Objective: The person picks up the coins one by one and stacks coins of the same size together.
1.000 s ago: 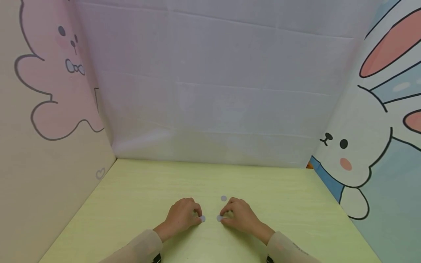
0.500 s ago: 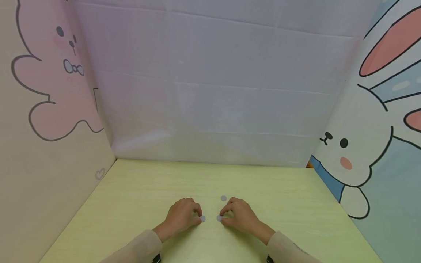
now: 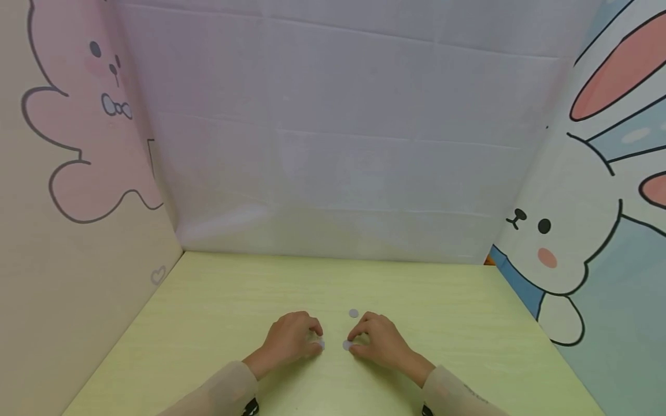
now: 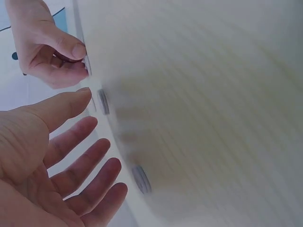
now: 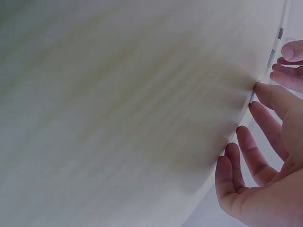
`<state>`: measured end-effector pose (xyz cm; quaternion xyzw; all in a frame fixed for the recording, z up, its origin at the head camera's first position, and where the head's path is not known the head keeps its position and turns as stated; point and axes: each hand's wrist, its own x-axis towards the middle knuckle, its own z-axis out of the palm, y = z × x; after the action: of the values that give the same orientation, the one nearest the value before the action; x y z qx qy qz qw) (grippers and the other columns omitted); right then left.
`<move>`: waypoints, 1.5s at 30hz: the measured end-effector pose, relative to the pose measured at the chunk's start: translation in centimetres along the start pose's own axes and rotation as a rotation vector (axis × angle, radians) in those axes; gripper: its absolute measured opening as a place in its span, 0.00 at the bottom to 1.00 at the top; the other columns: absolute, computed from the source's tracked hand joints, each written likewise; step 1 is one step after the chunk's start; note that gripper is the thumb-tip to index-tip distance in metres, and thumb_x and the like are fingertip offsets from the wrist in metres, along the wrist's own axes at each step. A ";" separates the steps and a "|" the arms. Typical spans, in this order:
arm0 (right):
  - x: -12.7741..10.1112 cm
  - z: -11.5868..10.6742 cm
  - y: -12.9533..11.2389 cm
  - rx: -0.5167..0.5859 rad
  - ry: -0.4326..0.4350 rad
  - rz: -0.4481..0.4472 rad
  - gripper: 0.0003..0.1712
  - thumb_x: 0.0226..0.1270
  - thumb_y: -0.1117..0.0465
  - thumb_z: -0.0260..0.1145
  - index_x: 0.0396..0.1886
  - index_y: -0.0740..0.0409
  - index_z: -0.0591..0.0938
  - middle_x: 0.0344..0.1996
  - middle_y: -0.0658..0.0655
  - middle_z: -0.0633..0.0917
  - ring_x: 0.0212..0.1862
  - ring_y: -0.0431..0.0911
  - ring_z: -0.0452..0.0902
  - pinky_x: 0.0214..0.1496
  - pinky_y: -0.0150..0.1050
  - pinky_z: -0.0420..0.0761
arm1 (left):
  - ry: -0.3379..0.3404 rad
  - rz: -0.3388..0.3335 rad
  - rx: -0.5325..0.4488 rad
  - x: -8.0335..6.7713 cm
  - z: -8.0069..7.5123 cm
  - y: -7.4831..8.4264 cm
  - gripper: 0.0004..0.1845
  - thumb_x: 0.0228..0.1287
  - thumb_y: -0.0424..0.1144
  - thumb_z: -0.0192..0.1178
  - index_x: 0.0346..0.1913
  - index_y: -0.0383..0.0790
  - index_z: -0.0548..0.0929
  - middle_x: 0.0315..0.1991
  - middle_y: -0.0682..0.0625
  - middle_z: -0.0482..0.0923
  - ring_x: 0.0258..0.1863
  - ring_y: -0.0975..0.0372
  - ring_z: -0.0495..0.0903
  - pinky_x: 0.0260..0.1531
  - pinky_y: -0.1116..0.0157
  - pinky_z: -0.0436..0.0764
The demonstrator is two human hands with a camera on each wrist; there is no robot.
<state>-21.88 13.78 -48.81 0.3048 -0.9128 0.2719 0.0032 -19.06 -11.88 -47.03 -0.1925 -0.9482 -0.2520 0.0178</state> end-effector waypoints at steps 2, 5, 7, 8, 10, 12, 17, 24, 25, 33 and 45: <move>0.0 0.0 0.0 0.004 -0.001 0.003 0.05 0.62 0.56 0.81 0.37 0.46 0.94 0.38 0.44 0.84 0.40 0.42 0.79 0.45 0.39 0.77 | -0.003 0.010 0.002 0.3 0.2 0.3 0.11 0.55 0.43 0.82 0.39 0.48 0.92 0.36 0.54 0.85 0.33 0.63 0.78 0.29 0.63 0.78; 0.0 0.0 0.1 0.012 0.000 0.003 0.05 0.62 0.56 0.81 0.37 0.47 0.94 0.38 0.45 0.84 0.40 0.42 0.79 0.43 0.38 0.76 | -0.010 0.020 -0.002 0.8 0.7 1.0 0.11 0.54 0.43 0.82 0.39 0.48 0.93 0.37 0.54 0.85 0.35 0.62 0.79 0.28 0.64 0.78; 0.0 0.1 0.2 0.016 0.002 0.002 0.05 0.62 0.56 0.82 0.37 0.47 0.94 0.37 0.45 0.84 0.39 0.41 0.78 0.43 0.38 0.76 | -0.012 0.023 -0.007 1.1 1.0 1.4 0.11 0.54 0.42 0.83 0.39 0.48 0.93 0.36 0.54 0.85 0.35 0.62 0.79 0.29 0.63 0.79; 0.0 0.2 0.2 0.018 0.003 0.002 0.05 0.62 0.56 0.82 0.37 0.47 0.94 0.37 0.45 0.84 0.39 0.41 0.78 0.43 0.37 0.76 | -0.012 0.026 -0.009 1.3 1.2 1.5 0.11 0.53 0.42 0.83 0.39 0.48 0.93 0.36 0.54 0.85 0.35 0.62 0.79 0.30 0.63 0.79; 0.1 0.3 0.3 0.020 0.005 0.004 0.05 0.62 0.56 0.82 0.37 0.47 0.94 0.37 0.44 0.84 0.39 0.41 0.78 0.43 0.37 0.77 | -0.008 0.031 -0.012 1.5 1.5 1.8 0.11 0.53 0.42 0.83 0.38 0.48 0.93 0.35 0.55 0.85 0.35 0.62 0.79 0.30 0.63 0.79; 0.1 0.3 0.3 0.022 0.004 0.009 0.05 0.62 0.56 0.82 0.37 0.47 0.94 0.37 0.44 0.84 0.39 0.41 0.79 0.43 0.37 0.77 | 0.001 0.043 -0.013 1.6 1.9 2.0 0.10 0.52 0.41 0.83 0.37 0.49 0.93 0.35 0.55 0.84 0.35 0.63 0.78 0.31 0.63 0.79; 0.2 0.3 0.2 0.028 0.007 0.012 0.05 0.62 0.57 0.82 0.37 0.48 0.95 0.37 0.44 0.84 0.40 0.42 0.79 0.44 0.38 0.77 | 0.022 0.069 -0.003 2.0 2.8 2.4 0.10 0.51 0.40 0.83 0.36 0.49 0.93 0.34 0.55 0.84 0.34 0.64 0.77 0.29 0.65 0.77; 0.3 0.3 0.2 0.044 0.009 0.015 0.05 0.61 0.59 0.82 0.37 0.49 0.95 0.37 0.45 0.84 0.40 0.43 0.80 0.44 0.38 0.77 | 0.055 0.045 0.031 2.3 3.4 2.8 0.08 0.52 0.41 0.83 0.33 0.51 0.93 0.32 0.56 0.82 0.32 0.65 0.75 0.25 0.66 0.75; 0.3 0.3 0.2 0.044 0.009 0.017 0.05 0.61 0.59 0.82 0.37 0.49 0.95 0.37 0.45 0.84 0.40 0.43 0.80 0.44 0.38 0.78 | 0.062 0.044 0.036 2.3 3.4 2.9 0.07 0.52 0.42 0.83 0.33 0.51 0.93 0.32 0.56 0.82 0.32 0.65 0.75 0.25 0.66 0.75; 0.4 0.4 0.3 0.058 0.006 0.030 0.05 0.60 0.59 0.82 0.36 0.48 0.95 0.37 0.44 0.84 0.40 0.42 0.79 0.45 0.39 0.78 | 0.105 0.039 0.079 2.5 4.0 3.0 0.07 0.52 0.42 0.83 0.29 0.53 0.92 0.28 0.59 0.78 0.29 0.66 0.74 0.21 0.66 0.73; 0.3 0.2 0.3 0.058 -0.001 0.041 0.05 0.59 0.58 0.83 0.35 0.48 0.95 0.38 0.45 0.84 0.41 0.44 0.80 0.45 0.40 0.79 | 0.110 0.031 0.107 2.4 3.7 3.8 0.07 0.54 0.44 0.83 0.29 0.52 0.92 0.27 0.60 0.77 0.28 0.67 0.73 0.20 0.66 0.73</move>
<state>-22.22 13.70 -49.10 0.2862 -0.9105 0.2983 -0.0116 -19.63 -6.17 -48.14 -0.1917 -0.9549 -0.2106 0.0840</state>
